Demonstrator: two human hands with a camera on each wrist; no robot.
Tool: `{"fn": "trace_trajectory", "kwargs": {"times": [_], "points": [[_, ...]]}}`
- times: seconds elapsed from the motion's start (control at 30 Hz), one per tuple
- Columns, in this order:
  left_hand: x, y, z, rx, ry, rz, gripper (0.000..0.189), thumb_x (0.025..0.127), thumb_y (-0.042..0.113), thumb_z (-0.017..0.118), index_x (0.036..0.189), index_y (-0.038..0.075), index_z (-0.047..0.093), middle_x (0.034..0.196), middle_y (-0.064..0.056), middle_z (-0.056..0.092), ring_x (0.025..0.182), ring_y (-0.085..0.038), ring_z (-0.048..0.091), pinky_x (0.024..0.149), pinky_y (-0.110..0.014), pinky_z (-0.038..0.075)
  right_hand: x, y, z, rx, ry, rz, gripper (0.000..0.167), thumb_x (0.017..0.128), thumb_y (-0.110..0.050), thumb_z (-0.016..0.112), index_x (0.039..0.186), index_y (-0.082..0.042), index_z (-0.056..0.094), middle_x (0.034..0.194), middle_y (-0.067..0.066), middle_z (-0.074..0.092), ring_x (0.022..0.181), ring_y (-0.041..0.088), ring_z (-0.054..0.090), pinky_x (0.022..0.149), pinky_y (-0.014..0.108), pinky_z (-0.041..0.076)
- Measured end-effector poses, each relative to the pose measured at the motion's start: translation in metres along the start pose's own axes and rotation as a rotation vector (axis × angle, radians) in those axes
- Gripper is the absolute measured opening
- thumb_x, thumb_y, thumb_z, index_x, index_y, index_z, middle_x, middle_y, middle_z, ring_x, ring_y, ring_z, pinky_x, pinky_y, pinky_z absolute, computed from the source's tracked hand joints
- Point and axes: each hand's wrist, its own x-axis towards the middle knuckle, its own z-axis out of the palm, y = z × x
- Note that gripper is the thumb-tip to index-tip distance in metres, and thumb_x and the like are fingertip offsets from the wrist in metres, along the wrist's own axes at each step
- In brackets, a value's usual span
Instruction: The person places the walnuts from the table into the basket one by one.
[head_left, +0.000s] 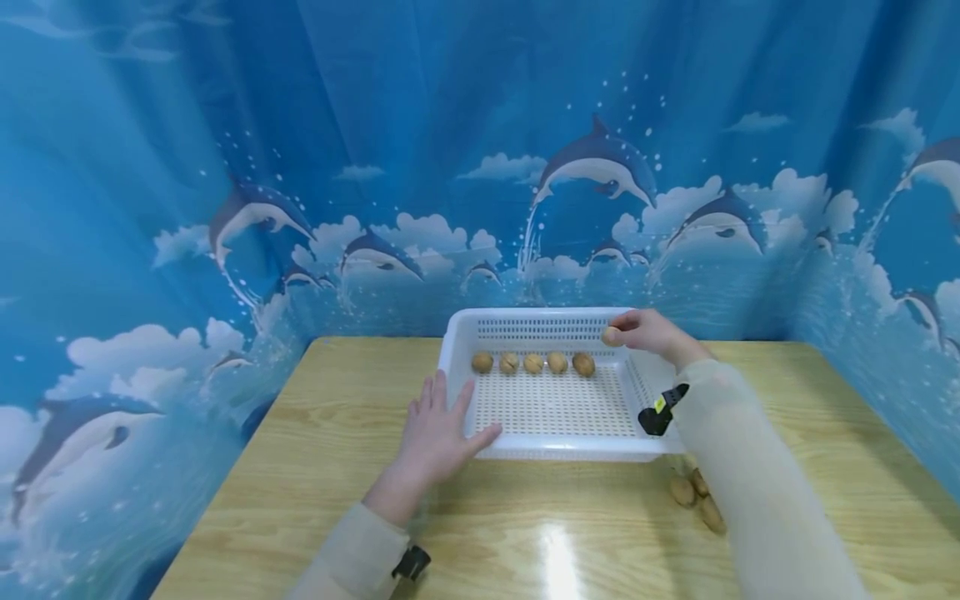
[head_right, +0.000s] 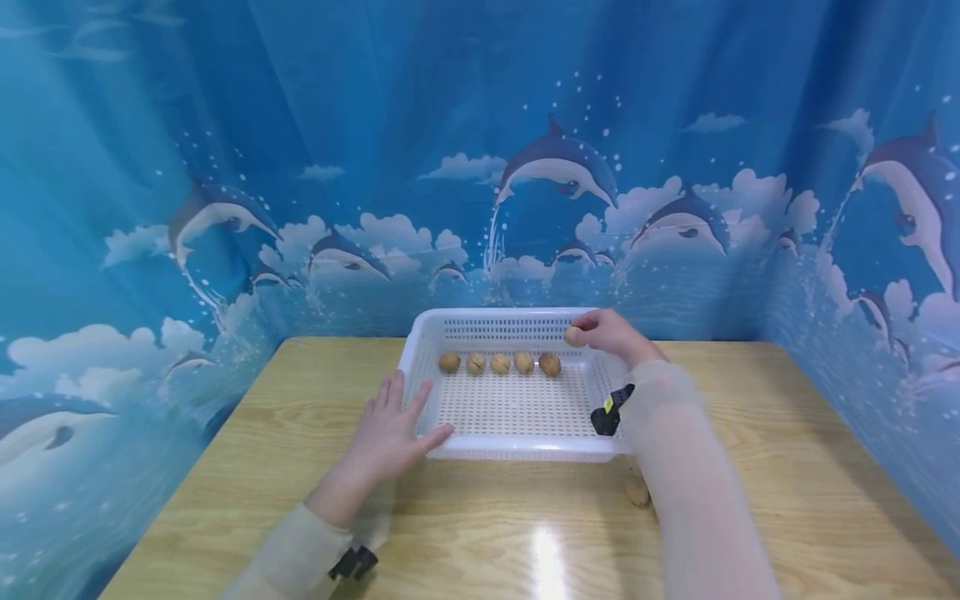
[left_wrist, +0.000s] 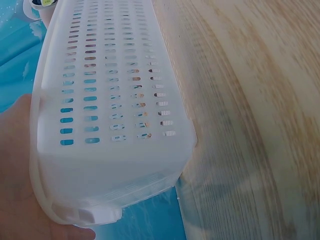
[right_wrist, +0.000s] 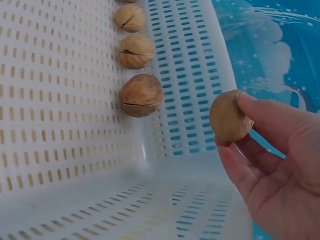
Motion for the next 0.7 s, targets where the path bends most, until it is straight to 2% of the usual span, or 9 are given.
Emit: {"fn": "trace_trajectory", "kwargs": {"times": [0.17, 0.3, 0.47, 0.57, 0.7], "points": [[0.000, 0.001, 0.001, -0.004, 0.004, 0.002, 0.086, 0.083, 0.073, 0.040, 0.149, 0.022, 0.023, 0.153, -0.021, -0.001, 0.139, -0.040, -0.001, 0.108, -0.057, 0.011, 0.010, 0.003, 0.014, -0.024, 0.027, -0.038, 0.046, 0.093, -0.022, 0.058, 0.131, 0.002, 0.047, 0.132, 0.025, 0.045, 0.121, 0.039, 0.043, 0.097, 0.052, 0.038], [-0.001, 0.002, 0.001, -0.017, 0.005, 0.005, 0.085, 0.083, 0.071, 0.043, 0.149, 0.021, 0.024, 0.153, -0.021, -0.001, 0.139, -0.041, -0.001, 0.108, -0.058, 0.011, 0.017, 0.006, 0.024, -0.135, 0.034, -0.060, 0.038, 0.092, -0.010, 0.059, 0.126, 0.006, 0.052, 0.126, 0.026, 0.050, 0.117, 0.039, 0.046, 0.094, 0.051, 0.041], [-0.002, 0.003, 0.001, -0.018, 0.001, -0.002, 0.086, 0.082, 0.073, 0.041, 0.149, 0.021, 0.024, 0.153, -0.021, 0.000, 0.139, -0.041, -0.001, 0.108, -0.057, 0.010, 0.020, 0.008, 0.032, -0.261, 0.031, -0.088, 0.033, 0.090, -0.004, 0.059, 0.120, 0.009, 0.055, 0.119, 0.026, 0.055, 0.111, 0.038, 0.051, 0.089, 0.048, 0.045], [-0.003, 0.002, 0.000, -0.018, 0.006, -0.011, 0.086, 0.083, 0.072, 0.041, 0.149, 0.021, 0.024, 0.153, -0.021, 0.000, 0.139, -0.040, -0.001, 0.108, -0.057, 0.010, 0.022, 0.007, 0.034, -0.286, 0.034, -0.112, 0.030, 0.088, -0.002, 0.060, 0.116, 0.010, 0.057, 0.115, 0.026, 0.057, 0.108, 0.038, 0.053, 0.088, 0.048, 0.046], [-0.002, 0.002, 0.000, -0.017, 0.010, -0.007, 0.087, 0.082, 0.074, 0.039, 0.149, 0.020, 0.025, 0.153, -0.021, 0.000, 0.139, -0.040, -0.001, 0.109, -0.057, 0.011, 0.025, 0.007, 0.034, -0.295, 0.035, -0.087, 0.034, 0.085, 0.002, 0.059, 0.118, 0.010, 0.056, 0.116, 0.027, 0.056, 0.110, 0.040, 0.051, 0.090, 0.050, 0.044]]}}
